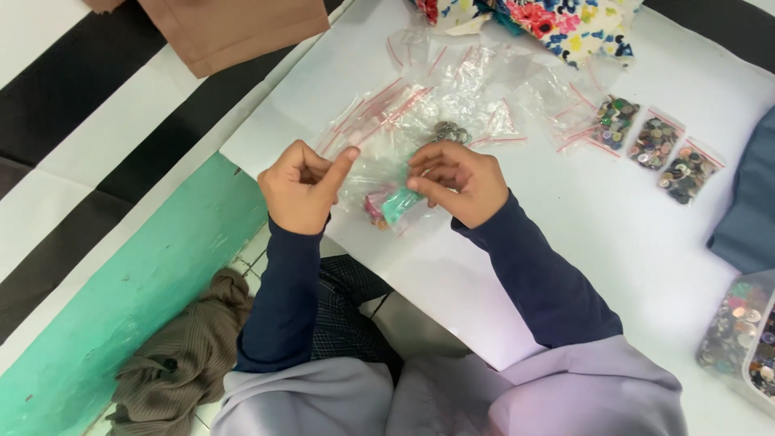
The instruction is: Sorting various buttons from a plastic container into small zip-lock bags on a white table.
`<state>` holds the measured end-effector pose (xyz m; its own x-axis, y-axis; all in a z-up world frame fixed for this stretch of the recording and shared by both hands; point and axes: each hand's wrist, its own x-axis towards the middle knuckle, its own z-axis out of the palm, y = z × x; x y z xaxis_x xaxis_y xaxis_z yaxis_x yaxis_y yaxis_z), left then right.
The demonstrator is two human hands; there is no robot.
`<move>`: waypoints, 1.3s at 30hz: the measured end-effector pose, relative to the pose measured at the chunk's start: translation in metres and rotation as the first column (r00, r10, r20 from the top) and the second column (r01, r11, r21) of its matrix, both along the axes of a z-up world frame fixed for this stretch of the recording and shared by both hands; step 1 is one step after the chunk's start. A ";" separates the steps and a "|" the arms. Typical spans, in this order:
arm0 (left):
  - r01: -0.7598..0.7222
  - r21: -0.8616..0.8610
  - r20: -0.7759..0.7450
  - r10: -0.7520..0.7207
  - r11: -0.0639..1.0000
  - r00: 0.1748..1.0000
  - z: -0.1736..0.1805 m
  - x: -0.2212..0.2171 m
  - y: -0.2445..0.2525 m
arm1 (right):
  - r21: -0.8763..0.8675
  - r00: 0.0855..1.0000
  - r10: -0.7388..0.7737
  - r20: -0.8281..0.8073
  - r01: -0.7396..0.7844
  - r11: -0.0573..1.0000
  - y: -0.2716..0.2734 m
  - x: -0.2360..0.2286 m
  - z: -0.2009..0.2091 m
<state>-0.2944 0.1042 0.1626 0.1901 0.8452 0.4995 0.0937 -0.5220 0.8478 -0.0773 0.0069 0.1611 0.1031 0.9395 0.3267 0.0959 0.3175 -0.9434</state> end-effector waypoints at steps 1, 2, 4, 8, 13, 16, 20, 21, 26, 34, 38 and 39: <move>-0.009 -0.001 -0.001 0.008 1.000 1.000 -0.003 -0.006 0.006 | -0.001 1.000 0.008 -0.001 -0.009 1.000 0.008 -0.003 -0.001; -0.082 0.017 -0.030 0.083 0.996 0.996 -0.006 -0.012 0.013 | 0.044 0.995 -0.005 0.096 0.001 0.999 0.016 -0.007 -0.001; -0.161 0.031 -0.056 0.163 0.986 0.985 -0.007 -0.023 0.018 | 0.086 0.981 -0.015 0.193 -0.001 0.996 0.030 -0.013 -0.007; -0.087 0.291 -0.155 0.137 0.953 0.978 0.001 -0.029 0.001 | 0.201 0.857 -0.127 0.499 0.028 0.979 0.044 -0.016 -0.020; 0.194 0.435 -0.396 -0.007 0.879 0.918 -0.025 -0.024 -0.020 | 0.366 0.600 -0.315 0.735 0.039 0.930 0.041 -0.016 -0.024; 0.220 0.525 -0.427 0.031 0.822 0.904 -0.039 -0.017 -0.022 | 0.400 0.514 -0.374 0.772 0.064 0.914 0.039 -0.014 -0.019; 0.175 0.577 -0.408 0.097 0.797 0.908 -0.052 -0.014 -0.021 | 0.347 0.559 -0.286 0.778 -0.003 0.938 0.031 -0.011 -0.013; 0.160 0.587 -0.412 0.123 0.794 0.903 -0.054 -0.014 -0.021 | 0.334 0.559 -0.262 0.787 -0.028 0.942 0.029 -0.010 -0.013; 0.132 0.631 -0.394 0.169 0.764 0.903 -0.064 -0.010 -0.024 | 0.331 0.578 -0.262 0.773 -0.015 0.943 0.028 -0.003 -0.031; 0.106 0.667 -0.366 0.200 0.738 0.909 -0.037 0.010 -0.052 | 0.380 0.605 -0.315 0.731 0.021 0.925 0.000 0.004 -0.015; 0.279 0.667 -0.317 -0.077 0.691 0.945 -0.062 0.049 -0.079 | 0.445 0.614 -0.436 0.658 0.149 0.883 -0.035 0.020 -0.016; 0.327 0.666 -0.296 -0.165 0.670 0.941 -0.071 0.062 -0.086 | 0.452 0.613 -0.465 0.639 0.190 0.872 -0.045 0.027 -0.020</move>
<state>-0.2326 0.0183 0.0916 0.4995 0.1734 0.8488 -0.0078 -0.9788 0.2045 -0.0504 -0.0378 0.1416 -0.0085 0.7201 0.6938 0.8425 0.3789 -0.3830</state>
